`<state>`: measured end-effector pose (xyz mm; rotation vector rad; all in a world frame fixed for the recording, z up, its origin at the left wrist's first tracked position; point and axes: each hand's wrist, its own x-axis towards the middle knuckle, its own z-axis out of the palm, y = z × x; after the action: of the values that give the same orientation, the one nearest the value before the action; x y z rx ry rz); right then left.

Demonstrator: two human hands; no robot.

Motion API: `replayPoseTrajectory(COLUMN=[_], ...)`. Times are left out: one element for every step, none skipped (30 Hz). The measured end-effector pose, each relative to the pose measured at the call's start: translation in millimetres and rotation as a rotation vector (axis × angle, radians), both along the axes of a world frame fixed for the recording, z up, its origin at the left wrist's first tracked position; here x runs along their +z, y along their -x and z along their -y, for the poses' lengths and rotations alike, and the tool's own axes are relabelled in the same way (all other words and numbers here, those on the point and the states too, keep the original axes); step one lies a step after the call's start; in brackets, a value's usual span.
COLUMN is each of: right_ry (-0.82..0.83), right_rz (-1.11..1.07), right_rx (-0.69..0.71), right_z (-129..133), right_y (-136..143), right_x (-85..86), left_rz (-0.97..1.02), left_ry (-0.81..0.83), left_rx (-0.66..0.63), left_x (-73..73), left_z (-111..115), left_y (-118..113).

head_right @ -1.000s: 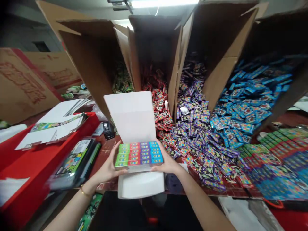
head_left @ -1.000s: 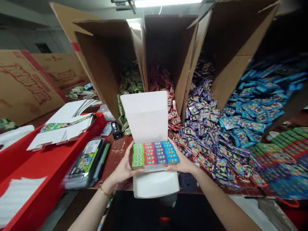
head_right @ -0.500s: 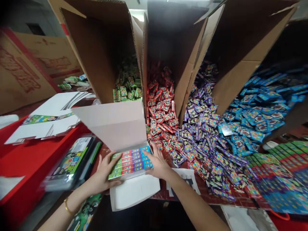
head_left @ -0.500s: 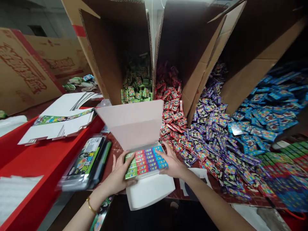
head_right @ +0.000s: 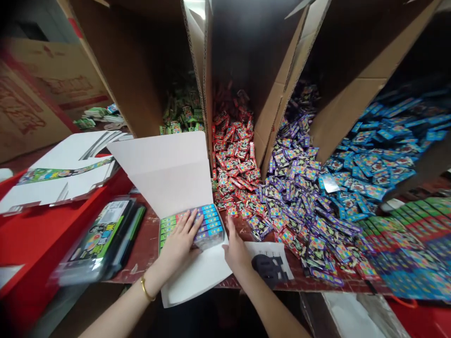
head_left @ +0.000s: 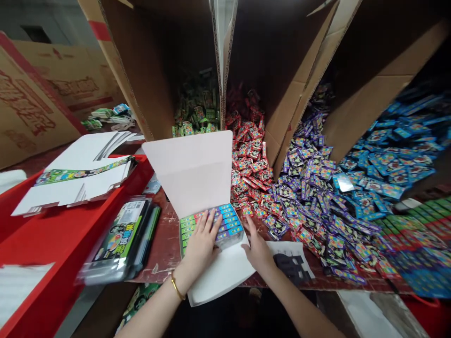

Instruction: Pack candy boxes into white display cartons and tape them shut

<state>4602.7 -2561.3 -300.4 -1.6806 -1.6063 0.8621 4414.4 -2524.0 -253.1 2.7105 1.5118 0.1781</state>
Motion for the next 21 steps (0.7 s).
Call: replayPoseTrajectory(right_ry=[0.021,0.033,0.038,0.044,0.054,0.069,0.086,0.103,0.12,0.133,0.142,0.147,0.145,0.131,0.101,0.055,-0.002,-0.064,-0.123,-0.173,-0.216], right_rz=[0.03,0.074,0.122,0.164,0.188,0.198,0.196,0.188,0.18,0.174,0.168,0.164,0.157,0.145,0.125,0.097,0.064,0.027,-0.01,-0.043,-0.072], right_rx=[-0.015,-0.012,-0.002,0.011,0.023,0.029,0.026,0.021,0.013,-0.001,-0.016,-0.029,-0.036,-0.036,-0.031,-0.021,-0.011,-0.006,-0.006,-0.013,-0.029], right_z=[6.9,12.6,17.2,20.6,23.3,25.8,28.3,31.2,34.7,38.5,42.7,47.0,51.4,55.9,60.7,65.8,71.4,77.4,83.8,90.4,97.2], right_y=[-1.9,-3.1,-3.7,-3.6,-2.8,-1.6,0.0,1.9,4.1,6.5,8.8,10.8,12.0,12.1,10.7,7.3,1.9,-5.8,-15.7,-27.7,-41.7], right_x=[-2.5,-3.2,-2.0,0.9,5.0,9.6,13.9,17.2,19.0,19.3,18.3,16.6,14.9,14.0,14.5,16.5,20.1,24.7,29.7,34.3,37.7], left_rz=[0.002,0.0,-0.006,-0.017,-0.027,-0.037,-0.046,-0.056,-0.07,-0.089,-0.111,-0.133,-0.151,-0.162,-0.166,-0.161,-0.148,-0.126,-0.098,-0.059,-0.028], left_ry=[-0.002,-0.008,-0.015,-0.018,-0.017,-0.014,-0.012,-0.012,-0.016,-0.025,-0.037,-0.049,-0.056,-0.058,-0.06,-0.07,-0.093,-0.13,-0.173,-0.217,-0.237], left_rx=[0.013,0.02,0.025,0.025,0.021,0.011,-0.004,-0.019,-0.029,-0.032,-0.03,-0.027,-0.027,-0.034,-0.051,-0.076,-0.104,-0.135,-0.159,-0.177,-0.191], left_x=[0.3,0.5,0.8,1.0,1.2,1.5,1.9,2.4,2.9,3.5,4.1,4.5,4.8,4.9,4.7,4.3,3.4,2.2,0.4,-1.8,-4.2], left_z=[-3.8,-7.8,-11.5,-14.5,-16.7,-17.7,-17.8,-17.0,-15.7,-14.3,-13.1,-12.4,-12.2,-12.2,-12.1,-11.6,-10.4,-8.8,-7.3,-6.5,-7.2], left_y=[-0.5,0.0,1.0,2.1,3.0,3.6,3.6,3.4,2.8,2.2,1.6,1.4,1.5,2.0,3.0,4.1,5.4,6.7,8.0,9.2,10.0])
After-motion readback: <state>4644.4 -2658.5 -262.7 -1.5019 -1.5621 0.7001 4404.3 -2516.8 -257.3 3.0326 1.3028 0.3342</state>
